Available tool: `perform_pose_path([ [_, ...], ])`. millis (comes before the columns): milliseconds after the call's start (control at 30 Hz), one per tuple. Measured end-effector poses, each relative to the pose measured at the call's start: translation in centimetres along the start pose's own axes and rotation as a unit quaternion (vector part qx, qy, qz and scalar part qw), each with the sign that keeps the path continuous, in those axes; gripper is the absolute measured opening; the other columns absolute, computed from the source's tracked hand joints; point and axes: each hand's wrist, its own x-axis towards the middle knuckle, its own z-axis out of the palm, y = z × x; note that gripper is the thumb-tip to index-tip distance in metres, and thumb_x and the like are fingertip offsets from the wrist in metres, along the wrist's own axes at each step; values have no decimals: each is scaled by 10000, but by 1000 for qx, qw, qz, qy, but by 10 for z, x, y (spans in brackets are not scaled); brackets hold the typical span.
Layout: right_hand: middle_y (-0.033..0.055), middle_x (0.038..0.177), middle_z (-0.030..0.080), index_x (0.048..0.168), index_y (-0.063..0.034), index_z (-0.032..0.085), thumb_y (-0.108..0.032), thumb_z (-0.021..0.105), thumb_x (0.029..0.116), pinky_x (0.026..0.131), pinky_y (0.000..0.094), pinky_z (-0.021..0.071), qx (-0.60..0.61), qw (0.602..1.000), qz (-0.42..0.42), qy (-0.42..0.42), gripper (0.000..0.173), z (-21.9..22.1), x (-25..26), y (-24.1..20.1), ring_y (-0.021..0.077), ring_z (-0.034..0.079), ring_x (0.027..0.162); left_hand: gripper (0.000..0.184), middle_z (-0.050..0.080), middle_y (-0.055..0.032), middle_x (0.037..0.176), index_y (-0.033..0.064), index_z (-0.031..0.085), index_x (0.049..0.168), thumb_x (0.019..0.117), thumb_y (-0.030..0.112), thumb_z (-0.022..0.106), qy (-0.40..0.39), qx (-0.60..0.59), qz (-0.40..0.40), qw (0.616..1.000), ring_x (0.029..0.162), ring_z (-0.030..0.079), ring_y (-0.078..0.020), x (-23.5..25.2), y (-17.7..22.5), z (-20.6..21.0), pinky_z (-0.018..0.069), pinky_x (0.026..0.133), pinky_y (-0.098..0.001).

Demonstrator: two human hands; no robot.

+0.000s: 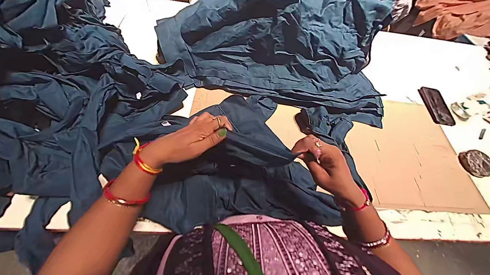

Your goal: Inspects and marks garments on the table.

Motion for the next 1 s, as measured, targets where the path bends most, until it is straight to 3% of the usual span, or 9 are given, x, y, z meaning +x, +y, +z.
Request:
perform_pose_path([
  [100,-136,981,695,1014,-127,700,-167,519,1044,863,126,486,76,997,24,23,188,-7,1,9,-101,597,972,450,608,77,995,141,617,987,1094,475,335,90,-153,69,982,1081,535,13,-10,26,6,423,976,-206],
  [233,-220,956,688,1038,-256,716,-210,519,1062,788,98,484,143,988,27,44,204,-14,3,1,-130,590,869,256,625,43,1049,113,593,1010,1077,337,487,74,-273,168,944,1180,516,-3,-8,51,28,380,1054,-224],
  [333,-190,955,696,1054,-271,718,-241,525,1063,858,146,502,228,973,-29,26,196,-14,8,-12,-82,622,908,270,672,18,1008,70,645,1023,1078,286,492,114,-193,115,968,1086,591,13,-13,42,27,471,973,-194],
  [400,-146,954,686,1023,-224,694,-248,499,1073,904,173,479,273,959,-65,-25,203,-13,17,-21,-50,622,955,268,673,-12,946,82,689,994,1066,265,507,160,-54,110,979,1003,590,-37,-11,47,27,449,925,-195],
  [467,-98,893,630,962,-170,638,-260,448,1087,876,156,442,223,968,-84,-80,244,-8,25,-27,-50,581,929,211,616,-26,948,135,690,979,1053,218,511,167,12,144,975,1005,554,-92,-10,64,26,404,924,-227],
  [600,93,975,644,1068,-22,609,-166,421,1085,942,198,427,112,976,-131,-133,237,27,35,-34,78,588,984,212,607,-63,995,148,701,985,1047,133,499,135,59,197,969,1072,553,-162,-3,86,28,390,987,-283],
  [733,39,985,582,1138,-41,466,-215,444,1096,917,136,455,155,977,-98,-107,180,49,30,-30,-26,573,981,136,558,-82,985,103,611,1002,1067,149,500,190,49,207,959,990,548,-153,0,83,41,416,916,-236],
  [833,-3,948,571,1099,-52,466,-208,437,1096,882,119,453,200,973,-80,-88,159,58,26,-28,-65,555,946,115,541,-103,967,78,519,1000,1076,162,498,202,28,198,959,927,550,-164,-1,84,50,438,886,-222],
  [1000,-36,960,583,1078,-53,475,-181,452,1088,898,108,449,231,966,-66,-92,130,61,24,-28,-95,546,972,136,539,-95,985,79,525,1028,1084,198,493,233,29,182,955,935,563,-130,2,83,61,450,900,-192],
])
